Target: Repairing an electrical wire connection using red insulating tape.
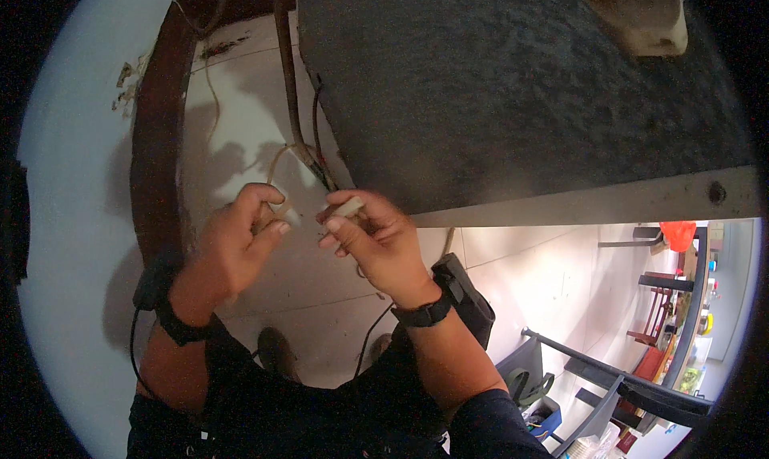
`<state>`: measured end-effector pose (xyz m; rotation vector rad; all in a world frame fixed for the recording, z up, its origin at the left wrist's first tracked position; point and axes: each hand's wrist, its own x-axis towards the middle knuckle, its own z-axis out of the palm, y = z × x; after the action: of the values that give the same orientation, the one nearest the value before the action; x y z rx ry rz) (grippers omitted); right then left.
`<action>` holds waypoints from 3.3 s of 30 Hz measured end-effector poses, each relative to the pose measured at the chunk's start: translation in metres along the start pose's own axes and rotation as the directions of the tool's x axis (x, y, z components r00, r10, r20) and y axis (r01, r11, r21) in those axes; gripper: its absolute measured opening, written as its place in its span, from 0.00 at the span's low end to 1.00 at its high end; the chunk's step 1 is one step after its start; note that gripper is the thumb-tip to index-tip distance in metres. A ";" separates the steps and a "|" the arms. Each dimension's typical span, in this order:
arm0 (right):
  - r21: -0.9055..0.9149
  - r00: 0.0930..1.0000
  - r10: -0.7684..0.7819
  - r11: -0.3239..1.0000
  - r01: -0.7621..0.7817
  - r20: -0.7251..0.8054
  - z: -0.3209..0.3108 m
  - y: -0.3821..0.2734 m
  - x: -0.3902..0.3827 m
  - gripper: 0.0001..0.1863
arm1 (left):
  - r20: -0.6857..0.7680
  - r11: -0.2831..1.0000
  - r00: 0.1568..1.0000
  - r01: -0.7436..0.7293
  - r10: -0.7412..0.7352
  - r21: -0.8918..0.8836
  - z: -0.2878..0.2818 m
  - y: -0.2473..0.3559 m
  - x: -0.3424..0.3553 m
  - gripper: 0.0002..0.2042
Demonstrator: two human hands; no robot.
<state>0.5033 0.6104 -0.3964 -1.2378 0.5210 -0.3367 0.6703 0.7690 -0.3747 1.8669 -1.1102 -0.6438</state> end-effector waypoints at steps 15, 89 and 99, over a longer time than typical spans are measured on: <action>-0.421 0.940 -0.205 0.853 0.308 0.274 -0.010 0.001 0.004 0.14 | -0.021 0.963 0.991 -0.134 0.133 -0.233 -0.008 0.007 -0.001 0.06; -0.776 0.815 -0.472 0.351 0.523 0.336 0.020 -0.008 -0.002 0.11 | 0.132 0.966 0.991 0.058 -0.025 -0.253 -0.013 0.020 0.001 0.04; -0.749 0.846 -0.424 0.432 0.503 0.324 0.019 -0.006 -0.005 0.13 | 0.137 0.986 0.990 -0.014 0.037 -0.166 -0.013 0.023 -0.004 0.05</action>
<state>0.5094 0.6261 -0.3852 -2.3403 0.2170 -0.5359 0.6686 0.7718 -0.3483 1.6851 -1.1324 -0.8362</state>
